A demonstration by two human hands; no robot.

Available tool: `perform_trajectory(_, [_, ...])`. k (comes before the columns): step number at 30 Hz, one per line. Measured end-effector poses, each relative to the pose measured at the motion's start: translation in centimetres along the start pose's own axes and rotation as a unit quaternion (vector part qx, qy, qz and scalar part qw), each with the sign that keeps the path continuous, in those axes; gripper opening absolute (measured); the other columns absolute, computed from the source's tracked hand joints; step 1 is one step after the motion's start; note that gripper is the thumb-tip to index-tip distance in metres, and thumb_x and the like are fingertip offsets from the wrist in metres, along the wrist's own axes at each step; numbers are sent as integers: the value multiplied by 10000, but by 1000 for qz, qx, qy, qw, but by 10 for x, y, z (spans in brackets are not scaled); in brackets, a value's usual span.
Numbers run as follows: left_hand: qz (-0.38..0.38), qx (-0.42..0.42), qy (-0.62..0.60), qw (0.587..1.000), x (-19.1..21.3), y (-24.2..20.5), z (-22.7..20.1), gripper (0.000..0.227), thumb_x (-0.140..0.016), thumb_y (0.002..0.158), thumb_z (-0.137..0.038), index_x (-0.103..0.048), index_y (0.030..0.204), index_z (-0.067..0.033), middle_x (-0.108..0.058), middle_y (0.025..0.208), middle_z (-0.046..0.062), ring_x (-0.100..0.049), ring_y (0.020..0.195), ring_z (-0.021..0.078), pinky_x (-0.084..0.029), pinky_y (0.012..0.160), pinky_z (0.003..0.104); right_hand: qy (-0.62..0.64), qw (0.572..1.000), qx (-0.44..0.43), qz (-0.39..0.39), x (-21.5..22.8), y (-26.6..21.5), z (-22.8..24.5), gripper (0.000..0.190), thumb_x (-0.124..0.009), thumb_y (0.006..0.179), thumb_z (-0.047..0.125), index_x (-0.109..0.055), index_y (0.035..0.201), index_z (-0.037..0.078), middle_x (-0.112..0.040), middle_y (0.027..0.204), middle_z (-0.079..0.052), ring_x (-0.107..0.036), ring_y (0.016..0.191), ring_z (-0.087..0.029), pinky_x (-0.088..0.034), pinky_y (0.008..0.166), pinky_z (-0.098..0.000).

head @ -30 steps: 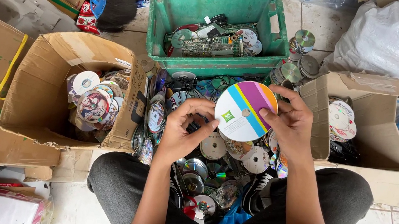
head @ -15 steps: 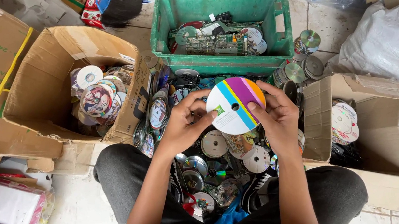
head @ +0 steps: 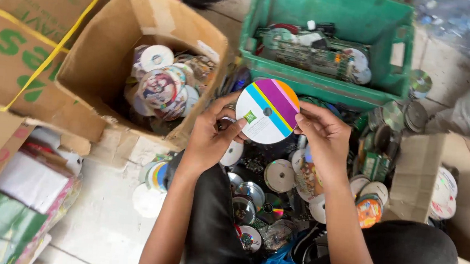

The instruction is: The person sits on the floor and sorts through a large pile of electronic waste, including CDs, DVDs, and cables. They pick up individual items, inspect them, and place them into different boxes or piles.

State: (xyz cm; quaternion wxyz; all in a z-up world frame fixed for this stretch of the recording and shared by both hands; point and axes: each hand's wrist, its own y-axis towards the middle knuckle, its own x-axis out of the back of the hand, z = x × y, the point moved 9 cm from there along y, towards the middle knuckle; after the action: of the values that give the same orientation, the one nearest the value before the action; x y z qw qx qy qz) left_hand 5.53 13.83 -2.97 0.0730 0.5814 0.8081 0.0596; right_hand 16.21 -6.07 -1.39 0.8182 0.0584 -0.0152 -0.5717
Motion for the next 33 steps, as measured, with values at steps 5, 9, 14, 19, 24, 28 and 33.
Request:
perform_trajectory(5, [-89, 31, 44, 995, 79, -19, 36, 505, -561, 1042, -32, -392, 1512, 42, -655, 1063, 232, -747, 842, 291, -718, 720, 444, 1, 997, -17, 70, -86, 16, -38, 311, -704, 941, -32, -696, 1252, -20, -710, 984, -182, -709, 832, -171, -629, 703, -314])
perform_trajectory(9, [-156, 75, 99, 980, 137, -39, 45, 525, -564, 1029, -4, -371, 1511, 76, -627, 1109, 292, -745, 876, 345, -715, 732, 500, -15, 991, -23, 129, -155, 25, -71, 319, -676, 941, -53, -697, 1259, -25, -709, 981, -206, -695, 820, -188, -625, 709, -342])
perform_trajectory(14, [-221, 124, 154, 955, 199, -52, 59, 600, -664, 958, -14, -414, 1496, 79, -631, 1154, 294, -754, 904, 393, -702, 733, 489, -36, 983, -54, 174, -228, 35, -109, 344, -656, 923, -60, -709, 1258, -2, -693, 991, -199, -698, 837, -188, -636, 730, -344])
perform_trajectory(19, [-257, 194, 287, 902, 266, -34, 133, 581, -683, 937, -93, -484, 1455, 75, -556, 1218, 274, -721, 974, 431, -684, 753, 529, -88, 966, -85, 228, -295, 60, -157, 401, -673, 879, -48, -689, 1280, -29, -679, 1070, -301, -750, 899, -312, -659, 759, -405])
perform_trajectory(24, [-232, 264, 456, 817, 341, 7, 302, 506, -721, 837, -194, -581, 1268, 31, -567, 1138, 208, -689, 892, 524, -613, 703, 618, -179, 934, -84, 296, -358, 87, -238, 416, -716, 930, 6, -651, 1340, -16, -690, 1112, -251, -761, 904, -347, -672, 691, -394])
perform_trajectory(28, [-190, 357, 419, 813, 345, 15, 312, 381, -665, 841, -89, -631, 1176, 89, -590, 1190, 302, -678, 946, 568, -618, 717, 603, -289, 893, -100, 329, -384, 86, -292, 505, -641, 917, 21, -563, 1401, -99, -661, 1197, -297, -710, 1065, -394, -634, 832, -472])
perform_trajectory(33, [-136, 408, 481, 764, 365, 18, 381, 91, -661, 814, -56, -718, 747, -34, -679, 668, 161, -684, 544, 326, -523, 390, 438, -369, 849, -101, 365, -396, 88, -332, 492, -656, 892, 142, -643, 1353, -29, -699, 1236, -249, -632, 1237, -427, -508, 1046, -528])
